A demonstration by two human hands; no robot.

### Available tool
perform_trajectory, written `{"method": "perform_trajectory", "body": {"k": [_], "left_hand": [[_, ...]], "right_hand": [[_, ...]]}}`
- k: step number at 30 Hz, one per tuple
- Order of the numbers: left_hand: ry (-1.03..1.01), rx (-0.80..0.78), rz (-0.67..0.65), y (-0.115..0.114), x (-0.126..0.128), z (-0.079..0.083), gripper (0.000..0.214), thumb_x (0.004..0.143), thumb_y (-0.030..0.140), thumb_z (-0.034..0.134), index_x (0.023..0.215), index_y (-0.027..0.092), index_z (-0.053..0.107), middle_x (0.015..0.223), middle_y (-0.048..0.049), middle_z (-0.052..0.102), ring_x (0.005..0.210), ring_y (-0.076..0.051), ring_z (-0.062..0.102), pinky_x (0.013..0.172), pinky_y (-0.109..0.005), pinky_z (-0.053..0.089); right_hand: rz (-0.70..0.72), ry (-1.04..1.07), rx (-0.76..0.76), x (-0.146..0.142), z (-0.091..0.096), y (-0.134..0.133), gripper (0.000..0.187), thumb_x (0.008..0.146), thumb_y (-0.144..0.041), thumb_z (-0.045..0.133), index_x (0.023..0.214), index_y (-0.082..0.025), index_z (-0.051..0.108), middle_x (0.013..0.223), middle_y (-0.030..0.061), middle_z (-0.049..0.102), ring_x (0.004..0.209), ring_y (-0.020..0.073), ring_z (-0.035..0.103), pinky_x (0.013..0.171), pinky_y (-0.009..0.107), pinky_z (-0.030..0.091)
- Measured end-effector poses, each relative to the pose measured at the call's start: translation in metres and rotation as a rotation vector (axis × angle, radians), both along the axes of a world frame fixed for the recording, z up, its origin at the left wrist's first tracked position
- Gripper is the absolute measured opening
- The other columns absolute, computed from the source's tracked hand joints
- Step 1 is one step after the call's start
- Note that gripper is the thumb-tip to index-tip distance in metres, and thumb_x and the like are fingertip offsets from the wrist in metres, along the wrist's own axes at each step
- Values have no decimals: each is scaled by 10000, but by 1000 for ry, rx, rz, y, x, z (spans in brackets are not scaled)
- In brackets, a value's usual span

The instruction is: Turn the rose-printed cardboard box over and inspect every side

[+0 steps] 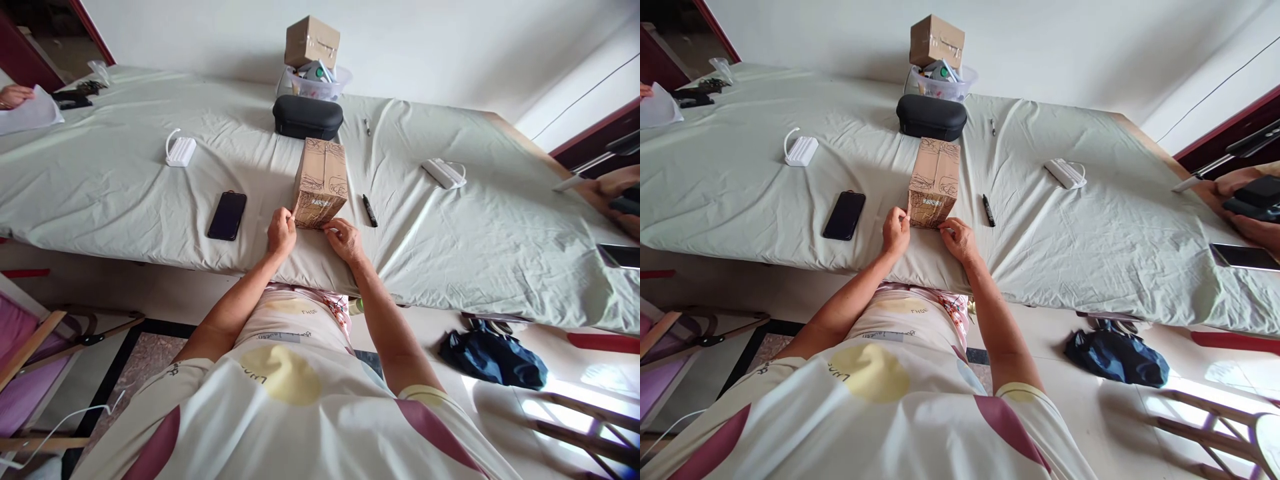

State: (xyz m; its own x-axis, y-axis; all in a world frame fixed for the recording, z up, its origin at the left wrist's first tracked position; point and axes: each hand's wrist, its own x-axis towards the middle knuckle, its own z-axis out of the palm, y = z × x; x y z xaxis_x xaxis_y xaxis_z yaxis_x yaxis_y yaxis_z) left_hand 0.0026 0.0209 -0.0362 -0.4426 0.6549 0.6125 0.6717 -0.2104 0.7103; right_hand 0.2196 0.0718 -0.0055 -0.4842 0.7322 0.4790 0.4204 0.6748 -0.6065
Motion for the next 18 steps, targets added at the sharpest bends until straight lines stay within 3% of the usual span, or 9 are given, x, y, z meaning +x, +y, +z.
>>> {"method": "perform_trajectory", "body": {"k": [7, 13, 18], "left_hand": [[59, 173, -25, -9, 0, 11, 319, 1135, 466, 363, 1008, 251, 562, 1100, -100, 649, 1097, -245, 637, 1048, -402, 514], [85, 225, -29, -10, 4, 16, 412, 1140, 532, 300, 1070, 229, 569, 1145, -136, 664, 1143, -248, 661, 1048, -409, 535], [97, 240, -38, -12, 5, 19, 436, 1148, 507, 288, 1104, 216, 610, 1173, -147, 692, 1174, -241, 679, 1085, -403, 537]], "right_hand": [[180, -137, 104, -1, -2, 3, 373, 946, -359, 608, 1265, -226, 747, 1326, 122, 771, 1256, 294, 711, 1135, 506, 560], [236, -160, 119, 0, -2, 4, 310, 1002, -417, 564, 1167, -241, 758, 1236, 125, 787, 1155, 302, 737, 1074, 519, 584], [200, -147, 111, 0, -3, 2, 343, 1032, -515, 534, 1009, -244, 743, 1084, 120, 793, 1018, 294, 741, 964, 481, 613]]}}
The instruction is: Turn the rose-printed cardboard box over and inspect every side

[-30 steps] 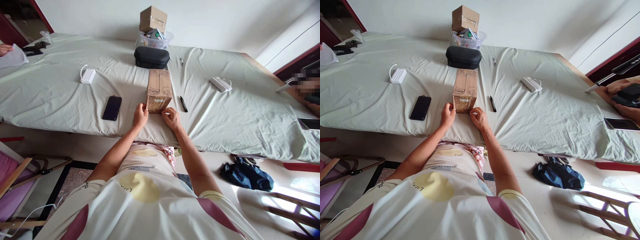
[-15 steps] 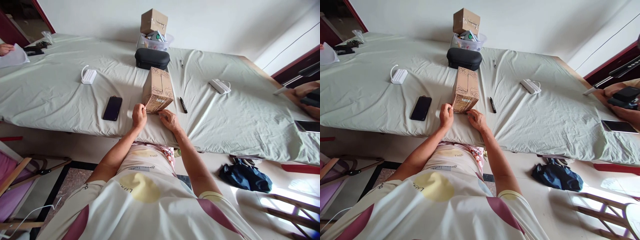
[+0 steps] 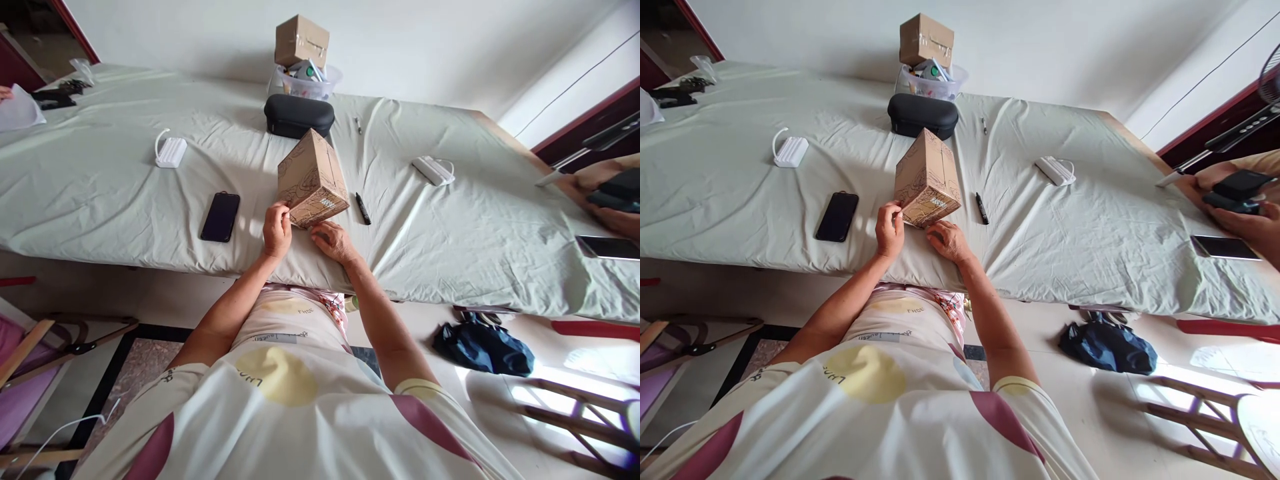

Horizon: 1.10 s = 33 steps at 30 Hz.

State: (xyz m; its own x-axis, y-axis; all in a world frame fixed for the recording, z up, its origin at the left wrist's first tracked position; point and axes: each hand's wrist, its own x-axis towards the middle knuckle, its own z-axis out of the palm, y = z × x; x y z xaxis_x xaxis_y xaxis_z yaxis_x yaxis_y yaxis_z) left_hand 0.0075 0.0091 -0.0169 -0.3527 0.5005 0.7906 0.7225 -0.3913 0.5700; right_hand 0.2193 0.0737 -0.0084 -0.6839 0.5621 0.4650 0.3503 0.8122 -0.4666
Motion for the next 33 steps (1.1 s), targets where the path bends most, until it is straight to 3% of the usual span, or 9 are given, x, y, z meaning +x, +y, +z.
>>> {"method": "perform_trajectory", "body": {"k": [4, 7, 11, 15, 18, 23, 28, 33], "left_hand": [[-6, 1, 5, -2, -5, 3, 440, 1150, 495, 302, 1126, 210, 636, 1193, -148, 711, 1194, -236, 687, 1108, -404, 532], [15, -3, 42, -4, -9, 5, 476, 1154, 504, 278, 1131, 206, 649, 1209, -149, 720, 1219, -229, 690, 1124, -408, 531], [37, 24, 28, -5, -11, 5, 481, 1156, 496, 282, 1146, 196, 658, 1215, -155, 723, 1223, -226, 689, 1132, -411, 526], [41, 26, 17, -5, -11, 3, 490, 1153, 499, 285, 1148, 196, 671, 1209, -153, 723, 1213, -230, 688, 1133, -416, 521], [59, 27, 10, -5, -11, 2, 494, 1153, 490, 288, 1160, 202, 689, 1217, -146, 722, 1222, -233, 684, 1150, -422, 511], [72, 40, 7, -4, -13, 1, 483, 1155, 435, 282, 1178, 196, 701, 1238, -152, 721, 1242, -234, 684, 1158, -419, 516], [141, 31, -37, -2, -11, 0, 486, 1154, 387, 263, 1217, 198, 706, 1275, -149, 720, 1312, -234, 671, 1218, -427, 487], [250, -80, -73, 0, -5, 1, 441, 1140, 362, 303, 1311, 206, 679, 1430, -154, 669, 1468, -258, 574, 1299, -467, 405]], "right_hand": [[-128, 64, -26, 4, -8, 8, 474, 1021, -655, 514, 882, -241, 700, 884, 109, 749, 865, 277, 707, 841, 454, 627], [-265, 137, -36, 11, -13, 14, 504, 996, -721, 516, 921, -252, 683, 857, 96, 725, 812, 263, 679, 816, 451, 633], [-350, 254, -46, 16, -8, 12, 508, 983, -682, 570, 1234, -247, 644, 1037, 93, 757, 863, 244, 689, 833, 444, 636], [-311, 343, -52, 15, 2, 5, 622, 1000, -574, 585, 1515, -242, 483, 1200, 112, 764, 914, 236, 707, 827, 428, 630], [-284, 376, -59, 15, 4, 3, 699, 998, -544, 584, 1606, -252, 403, 1306, 128, 745, 960, 247, 721, 822, 423, 632], [-223, 353, -114, 15, 1, 5, 731, 950, -626, 631, 1567, -254, 507, 1426, 132, 700, 1117, 282, 727, 839, 401, 634], [-288, 340, -177, 13, 1, 4, 705, 967, -717, 592, 1505, -261, 560, 1181, 79, 787, 1050, 253, 741, 904, 418, 623], [-387, 329, -118, 15, -1, 6, 638, 959, -814, 524, 1231, -260, 684, 1103, 86, 769, 1090, 264, 725, 1004, 454, 602]]}}
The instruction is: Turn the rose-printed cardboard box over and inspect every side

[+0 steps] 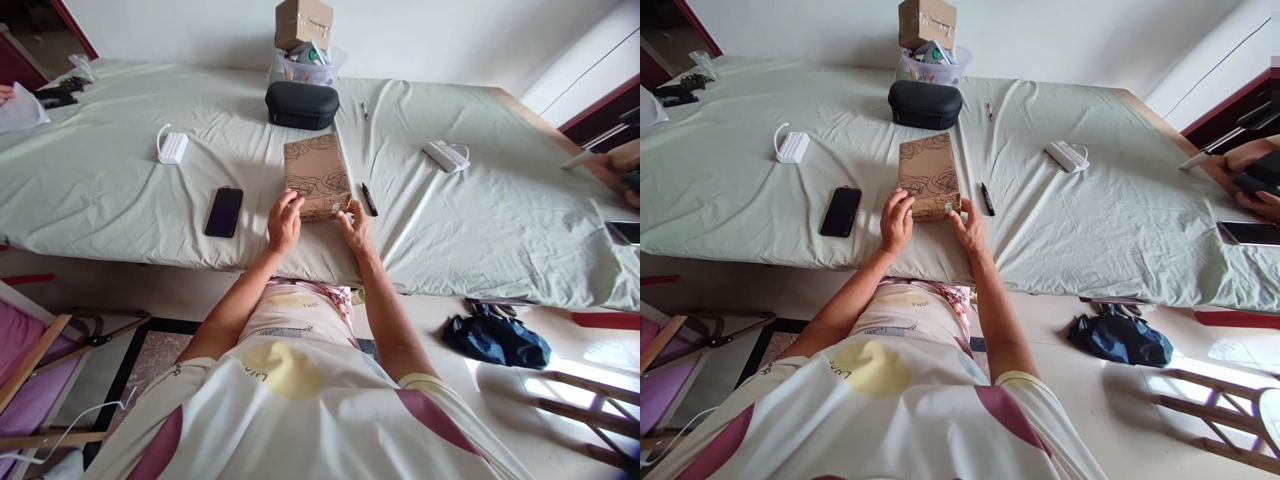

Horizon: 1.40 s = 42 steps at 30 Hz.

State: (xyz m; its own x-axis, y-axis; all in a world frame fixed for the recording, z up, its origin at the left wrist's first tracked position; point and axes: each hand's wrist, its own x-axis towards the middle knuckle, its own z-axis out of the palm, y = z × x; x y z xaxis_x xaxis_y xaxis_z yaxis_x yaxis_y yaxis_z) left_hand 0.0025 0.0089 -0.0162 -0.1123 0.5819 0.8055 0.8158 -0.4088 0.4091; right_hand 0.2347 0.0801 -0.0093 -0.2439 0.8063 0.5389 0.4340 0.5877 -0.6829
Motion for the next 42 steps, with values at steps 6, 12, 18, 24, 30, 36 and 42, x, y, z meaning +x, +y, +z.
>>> {"method": "perform_trajectory", "body": {"k": [6, 12, 18, 24, 30, 36, 42], "left_hand": [[58, -63, -18, -1, 7, -1, 403, 1120, 375, 385, 1397, 205, 623, 1597, -164, 549, 1594, -281, 425, 1346, -511, 332], [47, -96, -37, -3, 10, -1, 380, 1084, 283, 472, 1430, 214, 616, 1641, -175, 497, 1595, -293, 417, 1345, -527, 331], [38, -146, -34, -5, 13, -1, 396, 1075, 258, 523, 1455, 280, 634, 1697, -131, 430, 1603, -313, 402, 1347, -546, 315], [69, -167, -11, -7, 17, 1, 474, 1051, 175, 466, 1489, 279, 614, 1679, -121, 467, 1595, -303, 405, 1334, -543, 346], [67, -163, 1, -7, 20, 2, 515, 1029, 145, 443, 1498, 277, 610, 1687, -122, 465, 1590, -301, 411, 1305, -531, 390], [10, -155, 38, -7, 17, 2, 499, 1032, 191, 463, 1506, 259, 602, 1718, -140, 428, 1600, -319, 403, 1302, -556, 384], [-7, -115, 38, -5, 11, 1, 466, 1046, 238, 466, 1489, 231, 609, 1729, -135, 407, 1602, -315, 394, 1324, -553, 358]], "right_hand": [[-115, -1, 106, 0, 1, -2, 637, 986, -781, 490, 1265, -235, 661, 1244, 144, 722, 1199, 305, 675, 1063, 534, 578], [-129, -185, 273, -14, 22, -27, 589, 1033, -598, 502, 1523, -278, 567, 1633, 149, 519, 1592, 404, 388, 1269, 714, 332], [-16, -454, 312, -36, 22, -36, 566, 1037, -548, 553, 1555, -322, 570, 1645, 89, 553, 1613, 355, 380, 1347, 651, 221], [-131, -363, 328, -21, 13, -21, 536, 1066, -504, 488, 1559, -310, 565, 1689, 99, 487, 1629, 361, 352, 1320, 674, 271], [-106, -67, 229, -10, 7, -10, 580, 1084, -554, 387, 1561, -263, 545, 1552, 154, 598, 1428, 330, 597, 1110, 577, 590], [-38, 25, 153, -12, 4, -11, 578, 1047, -576, 465, 1517, -261, 580, 1380, 156, 716, 1065, 265, 745, 796, 407, 687], [-59, 8, 179, -11, 6, -13, 521, 1066, -575, 427, 1432, -278, 648, 1293, 130, 755, 975, 239, 750, 809, 402, 670]]}}
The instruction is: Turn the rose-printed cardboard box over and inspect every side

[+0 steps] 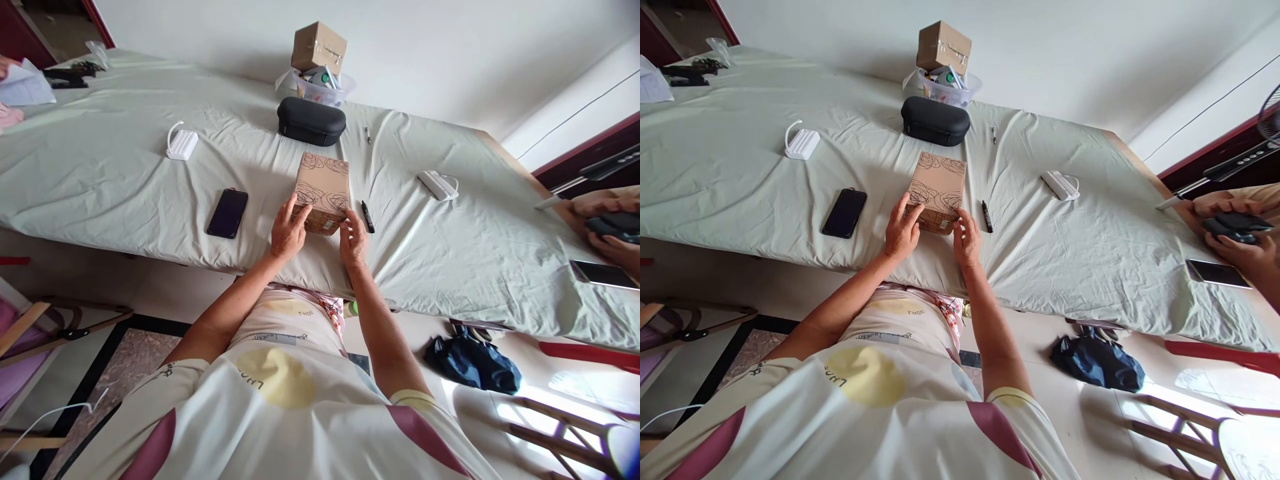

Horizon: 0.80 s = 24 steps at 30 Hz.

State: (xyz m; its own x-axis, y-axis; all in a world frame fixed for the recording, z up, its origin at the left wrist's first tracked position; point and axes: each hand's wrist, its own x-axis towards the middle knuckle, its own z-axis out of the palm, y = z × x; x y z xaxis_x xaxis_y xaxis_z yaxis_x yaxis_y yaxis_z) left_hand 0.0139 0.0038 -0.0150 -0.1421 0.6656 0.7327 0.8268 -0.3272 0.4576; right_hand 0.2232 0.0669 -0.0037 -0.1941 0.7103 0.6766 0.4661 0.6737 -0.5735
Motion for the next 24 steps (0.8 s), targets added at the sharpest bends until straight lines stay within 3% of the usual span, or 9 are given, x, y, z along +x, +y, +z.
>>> {"method": "perform_trajectory", "body": {"k": [3, 10, 20, 24], "left_hand": [[12, -10, -3, -1, 1, 1, 483, 1039, 198, 460, 1494, 242, 617, 1736, -128, 391, 1596, -321, 401, 1324, -557, 352], [24, -55, -11, -5, 6, 4, 491, 1042, 176, 482, 1495, 287, 635, 1757, -121, 345, 1579, -358, 418, 1305, -606, 359], [56, -43, -17, -3, 8, 2, 535, 1011, 136, 523, 1505, 311, 629, 1781, -113, 294, 1594, -400, 382, 1288, -657, 358], [74, -14, 2, -4, 8, 3, 552, 996, 112, 508, 1499, 303, 634, 1771, -103, 313, 1603, -385, 373, 1299, -654, 344]], "right_hand": [[-7, 9, 10, -1, 1, 0, 521, 1069, -592, 417, 1401, -269, 656, 1249, 127, 754, 980, 240, 744, 846, 411, 662], [14, 70, -65, -6, -1, 3, 581, 996, -679, 527, 1397, -265, 605, 1228, 115, 697, 975, 235, 697, 725, 354, 653], [9, 103, -44, -10, 1, 7, 568, 1059, -693, 366, 1323, -261, 624, 1180, 111, 682, 999, 239, 696, 865, 405, 640], [27, 169, -56, -13, 1, 12, 541, 1049, -690, 402, 1266, -259, 649, 1156, 106, 685, 1034, 254, 692, 907, 428, 629]]}}
